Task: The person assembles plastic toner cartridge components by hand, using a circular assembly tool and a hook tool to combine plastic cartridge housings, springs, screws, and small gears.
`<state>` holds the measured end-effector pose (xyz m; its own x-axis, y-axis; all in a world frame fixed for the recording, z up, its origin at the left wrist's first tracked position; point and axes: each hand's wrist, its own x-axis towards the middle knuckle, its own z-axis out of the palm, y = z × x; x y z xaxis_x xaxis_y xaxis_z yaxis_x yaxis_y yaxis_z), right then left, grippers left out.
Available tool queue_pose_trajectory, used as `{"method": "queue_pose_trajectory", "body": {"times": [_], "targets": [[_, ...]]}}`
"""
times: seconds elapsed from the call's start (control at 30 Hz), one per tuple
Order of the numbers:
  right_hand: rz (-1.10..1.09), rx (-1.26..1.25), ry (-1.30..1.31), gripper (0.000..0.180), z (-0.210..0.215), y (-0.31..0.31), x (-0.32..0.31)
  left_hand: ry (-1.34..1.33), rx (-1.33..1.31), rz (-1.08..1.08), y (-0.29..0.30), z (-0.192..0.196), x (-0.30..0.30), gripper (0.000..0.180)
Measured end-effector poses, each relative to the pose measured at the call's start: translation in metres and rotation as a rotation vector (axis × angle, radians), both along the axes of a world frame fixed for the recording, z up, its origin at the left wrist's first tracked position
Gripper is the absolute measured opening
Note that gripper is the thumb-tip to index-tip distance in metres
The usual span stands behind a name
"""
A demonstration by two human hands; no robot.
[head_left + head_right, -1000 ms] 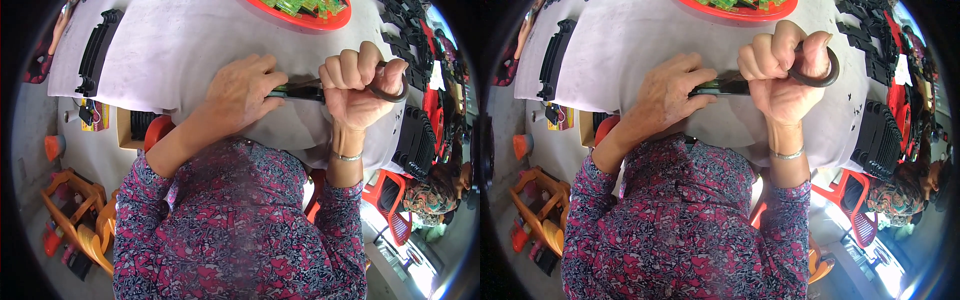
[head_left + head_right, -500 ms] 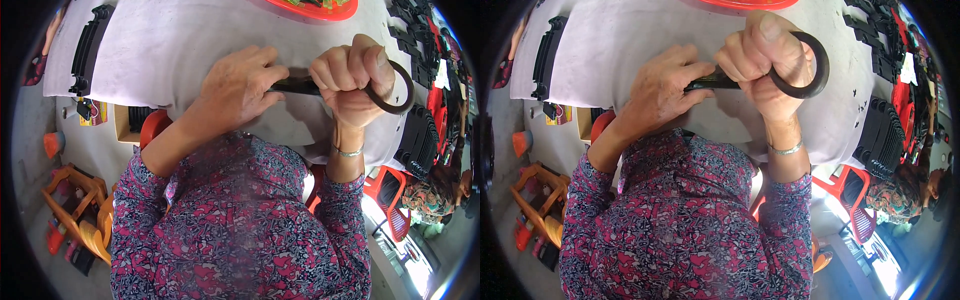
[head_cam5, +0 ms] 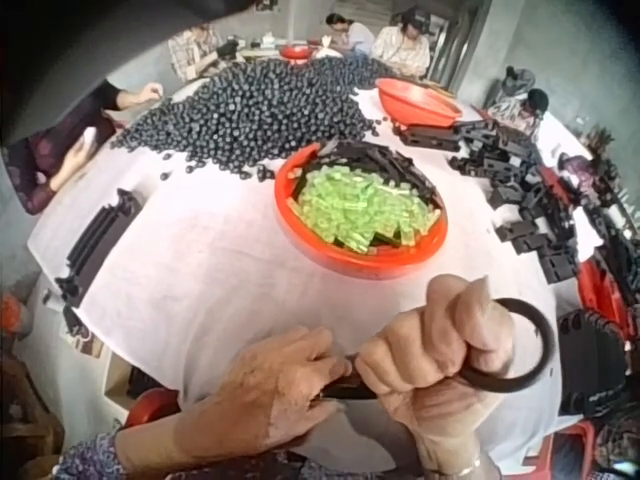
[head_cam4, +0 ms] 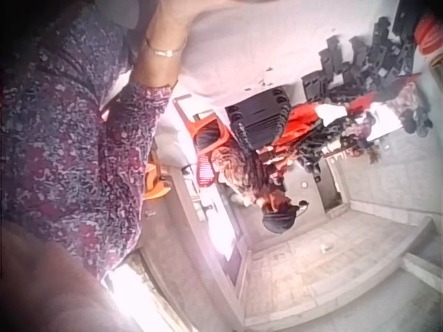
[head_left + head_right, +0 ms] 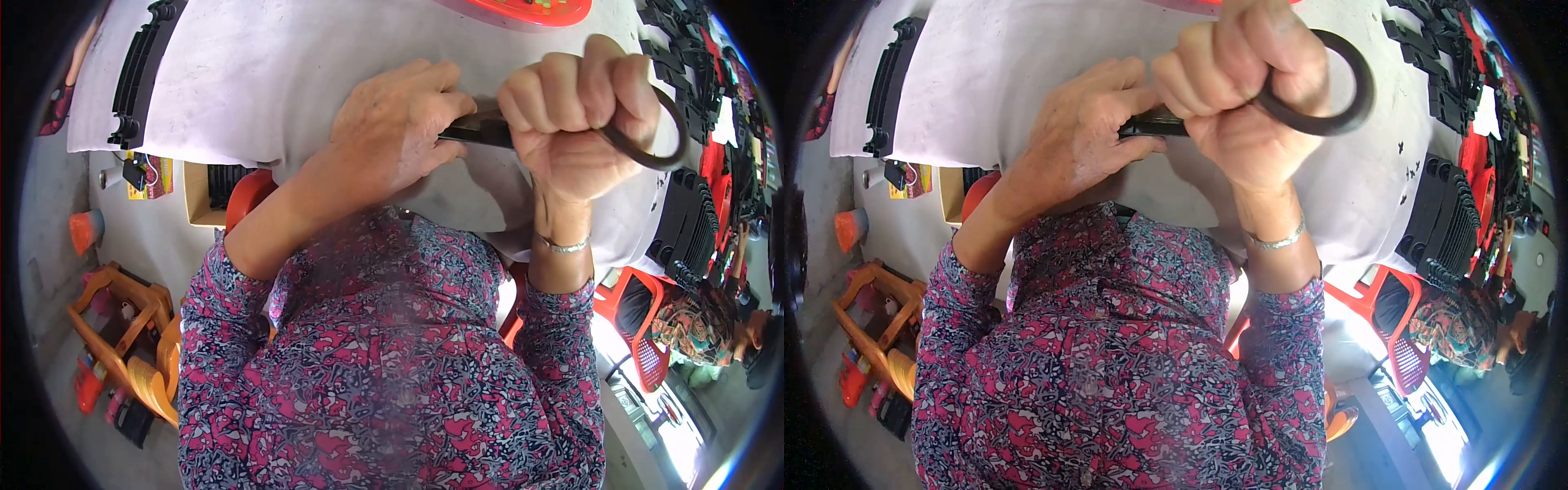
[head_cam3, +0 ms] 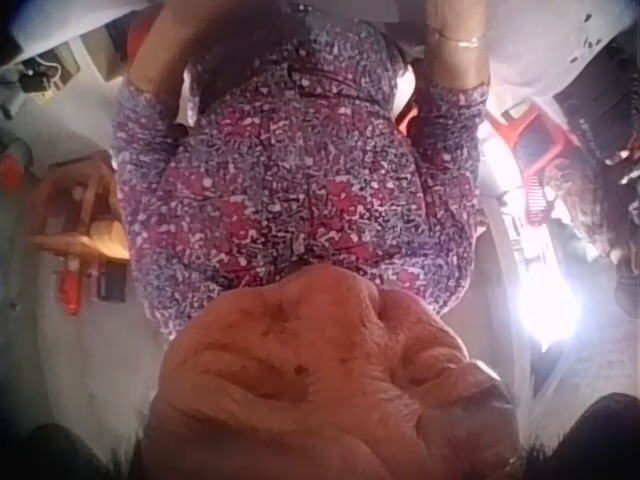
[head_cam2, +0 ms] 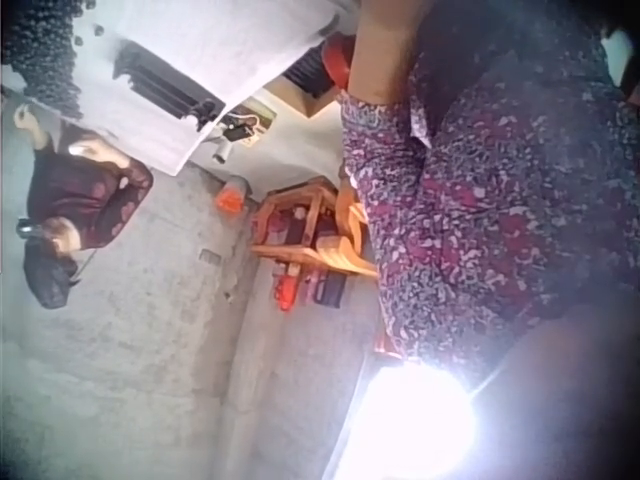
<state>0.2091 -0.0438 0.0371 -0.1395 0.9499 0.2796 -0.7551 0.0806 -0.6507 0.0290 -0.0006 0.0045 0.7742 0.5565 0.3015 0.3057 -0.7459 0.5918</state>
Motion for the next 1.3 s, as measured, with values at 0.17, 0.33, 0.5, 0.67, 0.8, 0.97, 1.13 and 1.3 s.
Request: {"method": "queue_pose_trajectory", "body": {"times": [0.17, 0.33, 0.5, 0.67, 0.8, 0.97, 1.13, 1.3], "targets": [[-0.012, 0.029, -0.027, 0.045, -0.002, 0.003, -0.001, -0.058, 0.011, 0.000, 0.000, -0.006, 0.002, 0.028], [0.072, 0.063, -0.117, 0.046, -0.006, 0.007, -0.001, -0.029, 0.008, 0.011, -0.001, -0.006, 0.001, 0.028], [0.062, 0.045, -0.132, 0.044, -0.006, 0.012, -0.005, -0.020, -0.001, 0.006, 0.001, -0.004, 0.000, 0.029], [0.047, 0.725, -0.039, 0.049, -0.042, 0.053, -0.013, -0.085, -0.066, -0.005, 0.002, 0.000, 0.002, 0.029], [-0.230, -0.130, -0.236, 0.042, 0.002, 0.017, -0.023, 0.000, -0.056, 0.012, 0.001, -0.003, 0.001, 0.030], [-0.318, -0.243, -0.337, 0.039, 0.042, -0.002, 0.004, 0.026, -0.013, -0.010, -0.002, 0.001, -0.003, 0.038], [-0.418, -0.504, -1.236, 0.027, 0.035, -0.021, 0.064, -0.045, -0.056, -0.069, 0.001, 0.010, -0.013, 0.044], [-0.297, -0.586, -1.577, 0.025, 0.006, -0.037, 0.089, -0.234, -0.246, 0.042, 0.024, 0.017, -0.028, 0.029]]}}
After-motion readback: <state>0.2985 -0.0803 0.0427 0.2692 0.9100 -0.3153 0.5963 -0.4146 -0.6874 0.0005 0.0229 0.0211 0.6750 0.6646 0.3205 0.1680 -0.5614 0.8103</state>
